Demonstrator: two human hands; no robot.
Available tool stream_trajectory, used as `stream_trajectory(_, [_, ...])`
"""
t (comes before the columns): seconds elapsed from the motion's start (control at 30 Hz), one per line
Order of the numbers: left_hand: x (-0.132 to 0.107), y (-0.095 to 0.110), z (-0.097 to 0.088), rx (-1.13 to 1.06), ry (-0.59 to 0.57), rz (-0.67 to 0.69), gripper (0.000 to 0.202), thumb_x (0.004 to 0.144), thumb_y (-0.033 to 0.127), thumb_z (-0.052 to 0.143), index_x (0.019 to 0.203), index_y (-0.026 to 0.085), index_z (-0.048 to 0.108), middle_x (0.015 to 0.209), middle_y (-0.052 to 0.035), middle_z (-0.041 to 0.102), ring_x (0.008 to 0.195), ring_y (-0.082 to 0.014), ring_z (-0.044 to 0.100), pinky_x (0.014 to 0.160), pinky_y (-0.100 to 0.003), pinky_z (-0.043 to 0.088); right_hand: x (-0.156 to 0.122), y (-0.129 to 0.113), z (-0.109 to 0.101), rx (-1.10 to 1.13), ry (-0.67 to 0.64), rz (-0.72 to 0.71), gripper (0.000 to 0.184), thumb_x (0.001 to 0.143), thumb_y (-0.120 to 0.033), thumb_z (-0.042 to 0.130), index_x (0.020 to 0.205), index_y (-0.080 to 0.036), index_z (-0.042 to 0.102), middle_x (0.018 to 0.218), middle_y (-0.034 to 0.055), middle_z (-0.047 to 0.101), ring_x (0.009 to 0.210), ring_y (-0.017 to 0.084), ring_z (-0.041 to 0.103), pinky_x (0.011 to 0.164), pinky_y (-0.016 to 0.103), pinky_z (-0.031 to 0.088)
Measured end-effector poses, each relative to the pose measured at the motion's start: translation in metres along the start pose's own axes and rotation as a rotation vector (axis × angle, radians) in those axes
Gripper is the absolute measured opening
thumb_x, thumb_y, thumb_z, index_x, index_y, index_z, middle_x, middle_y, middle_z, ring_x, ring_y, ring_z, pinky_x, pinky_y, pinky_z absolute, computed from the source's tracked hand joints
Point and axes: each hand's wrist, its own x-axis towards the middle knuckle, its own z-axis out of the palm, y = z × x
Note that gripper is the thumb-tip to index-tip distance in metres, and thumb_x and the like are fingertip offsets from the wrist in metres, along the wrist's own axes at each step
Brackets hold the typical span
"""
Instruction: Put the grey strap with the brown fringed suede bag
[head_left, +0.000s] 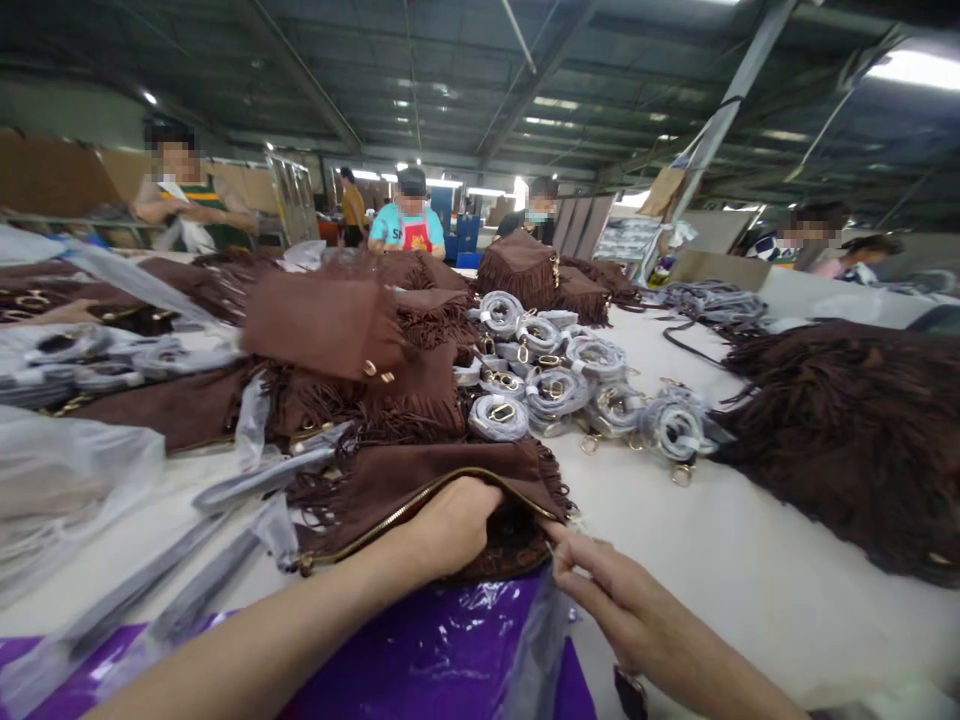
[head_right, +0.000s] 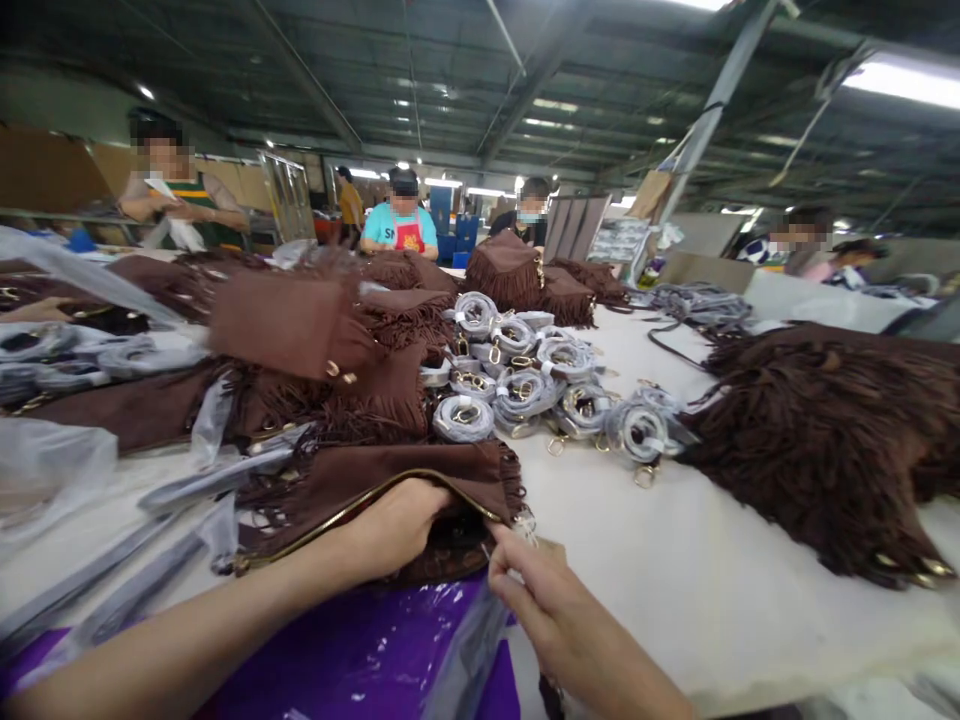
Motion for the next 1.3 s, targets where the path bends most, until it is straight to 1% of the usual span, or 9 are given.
stream_trajectory(0.13, [0.01, -0.01, -0.004, -0.027, -0.076, 0.094, 0.051, 0.07, -0.001, 0.053, 0.115, 0.018, 0.069, 0.125, -0.0096, 0.067, 0.12, -0.0265, 0.057, 0.108, -0.04, 0.04, 0.006, 0.001, 0.001, -0.158, -0.055, -0.023, 0.021, 0.097, -0.031, 0.037, 0.084, -0.025, 0.052, 0.093, 0.0045, 0.065, 0.092, 0.026, 0.057, 0.086, 0.041, 0.045])
stream_trajectory(0.3, [0.007, -0.015, -0.002, -0.137, -0.076, 0.159, 0.05, 0.069, -0.002, 0.055, 0.111, 0.021, 0.069, 0.13, -0.006, 0.064, 0.124, -0.024, 0.054, 0.11, -0.036, 0.036, 0.011, 0.001, 0.003, -0.209, -0.094, -0.011, 0.018, 0.097, -0.029, 0.035, 0.086, -0.026, 0.049, 0.097, 0.0042, 0.063, 0.094, 0.026, 0.056, 0.088, 0.042, 0.041])
stream_trajectory(0.5, [0.005, -0.015, 0.012, -0.067, -0.038, 0.063, 0.023, 0.081, 0.005, 0.054, 0.088, 0.017, 0.072, 0.106, -0.0086, 0.069, 0.101, -0.0231, 0.062, 0.092, -0.032, 0.048, 0.014, -0.002, 0.005, -0.336, -0.11, -0.027, 0.017, 0.095, -0.018, 0.035, 0.083, -0.025, 0.045, 0.081, 0.0001, 0.058, 0.077, 0.022, 0.056, 0.069, 0.032, 0.04])
stream_trajectory(0.63, [0.01, -0.014, 0.017, -0.032, 0.014, 0.008, 0.027, 0.083, 0.006, 0.052, 0.099, 0.017, 0.07, 0.111, -0.0092, 0.068, 0.104, -0.0235, 0.061, 0.094, -0.033, 0.047, 0.019, -0.005, 0.007, -0.458, -0.121, 0.008, 0.017, 0.092, -0.013, 0.039, 0.081, -0.024, 0.044, 0.079, 0.0009, 0.06, 0.075, 0.022, 0.057, 0.065, 0.031, 0.037])
stream_trajectory(0.77, [0.015, -0.014, 0.023, 0.047, -0.041, 0.037, 0.03, 0.085, 0.007, 0.051, 0.102, 0.02, 0.071, 0.114, -0.0088, 0.068, 0.105, -0.0234, 0.062, 0.095, -0.033, 0.047, 0.024, -0.007, 0.008, -0.53, -0.129, 0.061, 0.018, 0.092, -0.009, 0.04, 0.081, -0.022, 0.048, 0.08, 0.0034, 0.063, 0.077, 0.023, 0.06, 0.067, 0.031, 0.039])
stream_trajectory(0.9, [0.019, -0.015, 0.032, 0.099, -0.066, 0.032, 0.031, 0.085, 0.006, 0.049, 0.106, 0.012, 0.07, 0.112, -0.017, 0.068, 0.103, -0.0294, 0.064, 0.093, -0.04, 0.049, 0.032, -0.014, 0.007, -0.597, -0.12, 0.148, 0.02, 0.093, -0.007, 0.046, 0.081, -0.021, 0.056, 0.079, 0.0024, 0.067, 0.077, 0.021, 0.064, 0.067, 0.028, 0.04])
stream_trajectory(1.0, [0.022, -0.017, 0.033, 0.067, -0.036, 0.022, 0.028, 0.083, 0.005, 0.05, 0.102, 0.007, 0.07, 0.107, -0.0199, 0.07, 0.098, -0.0306, 0.065, 0.089, -0.039, 0.05, 0.043, -0.025, 0.007, -0.74, -0.107, 0.205, 0.019, 0.095, -0.009, 0.05, 0.085, -0.02, 0.062, 0.081, 0.0032, 0.071, 0.08, 0.021, 0.068, 0.066, 0.027, 0.04])
stream_trajectory(1.13, [0.023, -0.02, 0.029, -0.007, 0.006, 0.017, 0.028, 0.084, 0.005, 0.044, 0.085, 0.01, 0.072, 0.093, -0.0155, 0.073, 0.085, -0.0258, 0.066, 0.08, -0.033, 0.051, 0.062, -0.036, 0.009, -0.859, -0.075, 0.254, 0.021, 0.092, -0.009, 0.049, 0.09, -0.017, 0.068, 0.085, 0.0122, 0.074, 0.082, 0.03, 0.07, 0.06, 0.031, 0.04])
stream_trajectory(1.3, [0.022, -0.022, 0.031, -0.104, 0.044, 0.023, 0.035, 0.077, 0.001, 0.042, 0.084, 0.014, 0.073, 0.091, -0.0101, 0.074, 0.085, -0.0232, 0.065, 0.081, -0.031, 0.05, 0.077, -0.037, 0.012, -0.923, -0.098, 0.267, 0.024, 0.085, -0.006, 0.051, 0.09, -0.014, 0.073, 0.088, 0.0174, 0.074, 0.084, 0.034, 0.071, 0.061, 0.033, 0.043])
